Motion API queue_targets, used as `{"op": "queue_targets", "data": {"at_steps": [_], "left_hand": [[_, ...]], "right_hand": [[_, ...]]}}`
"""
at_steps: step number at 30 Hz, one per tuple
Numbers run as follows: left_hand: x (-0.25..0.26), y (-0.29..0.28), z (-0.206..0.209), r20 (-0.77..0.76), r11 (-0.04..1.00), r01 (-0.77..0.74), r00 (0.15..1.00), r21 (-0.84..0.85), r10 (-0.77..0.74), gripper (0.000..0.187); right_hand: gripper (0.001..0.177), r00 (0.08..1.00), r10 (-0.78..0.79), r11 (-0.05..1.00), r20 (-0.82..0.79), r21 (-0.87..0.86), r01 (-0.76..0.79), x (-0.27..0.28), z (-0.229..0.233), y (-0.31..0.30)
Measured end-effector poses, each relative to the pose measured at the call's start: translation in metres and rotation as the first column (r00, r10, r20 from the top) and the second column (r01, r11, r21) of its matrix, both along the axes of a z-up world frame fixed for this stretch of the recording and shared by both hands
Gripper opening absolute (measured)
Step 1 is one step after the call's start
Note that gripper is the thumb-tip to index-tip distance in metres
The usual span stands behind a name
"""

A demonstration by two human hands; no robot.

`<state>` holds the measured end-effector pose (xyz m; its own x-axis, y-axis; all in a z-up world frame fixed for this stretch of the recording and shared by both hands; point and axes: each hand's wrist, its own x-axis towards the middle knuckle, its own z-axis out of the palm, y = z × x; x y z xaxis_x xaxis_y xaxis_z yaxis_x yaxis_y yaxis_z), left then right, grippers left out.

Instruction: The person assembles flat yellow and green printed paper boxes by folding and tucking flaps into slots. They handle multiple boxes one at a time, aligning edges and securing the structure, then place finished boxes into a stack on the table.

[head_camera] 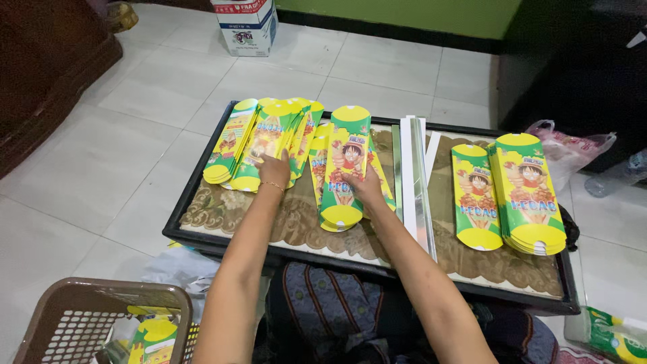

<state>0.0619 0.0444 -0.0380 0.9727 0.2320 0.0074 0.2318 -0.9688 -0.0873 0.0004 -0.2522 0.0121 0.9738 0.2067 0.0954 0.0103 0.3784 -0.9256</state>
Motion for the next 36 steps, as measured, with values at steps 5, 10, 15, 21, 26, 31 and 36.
{"op": "queue_targets", "data": {"at_steps": [5, 10, 15, 21, 26, 31, 36], "left_hand": [[0.001, 0.004, 0.009, 0.014, 0.990, 0.089, 0.996, 0.106, -0.091, 0.060], [-0.011, -0.001, 0.032, 0.083, 1.000, 0.022, 0.996, -0.006, -0.021, 0.053], [-0.027, -0.018, 0.043, 0.178, 0.963, 0.213, 0.954, 0.164, -0.241, 0.057], [-0.060, -0.084, 0.059, 0.202, 0.928, 0.320, 0.912, 0.192, -0.357, 0.060], [-0.102, -0.156, 0.072, 0.339, 0.919, 0.379, 0.855, 0.106, -0.392, 0.059], [-0.131, -0.214, 0.067, 0.380, 0.896, 0.360, 0.815, 0.259, -0.437, 0.048], [-0.144, -0.240, 0.041, 0.243, 0.860, 0.486, 0.825, 0.159, -0.511, 0.029]], "right_hand": [[0.051, 1.000, -0.004, 1.000, 0.025, -0.006, 0.004, 0.002, -0.005, -0.001], [0.048, 0.999, -0.038, 0.999, 0.023, -0.038, 0.039, 0.006, -0.011, -0.007], [0.047, 0.996, -0.082, 0.996, -0.020, -0.046, 0.081, 0.012, -0.010, -0.021], [0.045, 0.987, -0.149, 0.985, 0.062, -0.084, 0.154, 0.018, -0.006, -0.049], [0.045, 0.966, -0.236, 0.959, 0.100, -0.133, 0.249, 0.020, -0.004, -0.076], [0.044, 0.958, -0.249, 0.955, 0.145, -0.126, 0.267, 0.019, -0.002, -0.101], [0.044, 0.953, -0.276, 0.945, 0.125, -0.146, 0.292, 0.014, -0.007, -0.118]]}}
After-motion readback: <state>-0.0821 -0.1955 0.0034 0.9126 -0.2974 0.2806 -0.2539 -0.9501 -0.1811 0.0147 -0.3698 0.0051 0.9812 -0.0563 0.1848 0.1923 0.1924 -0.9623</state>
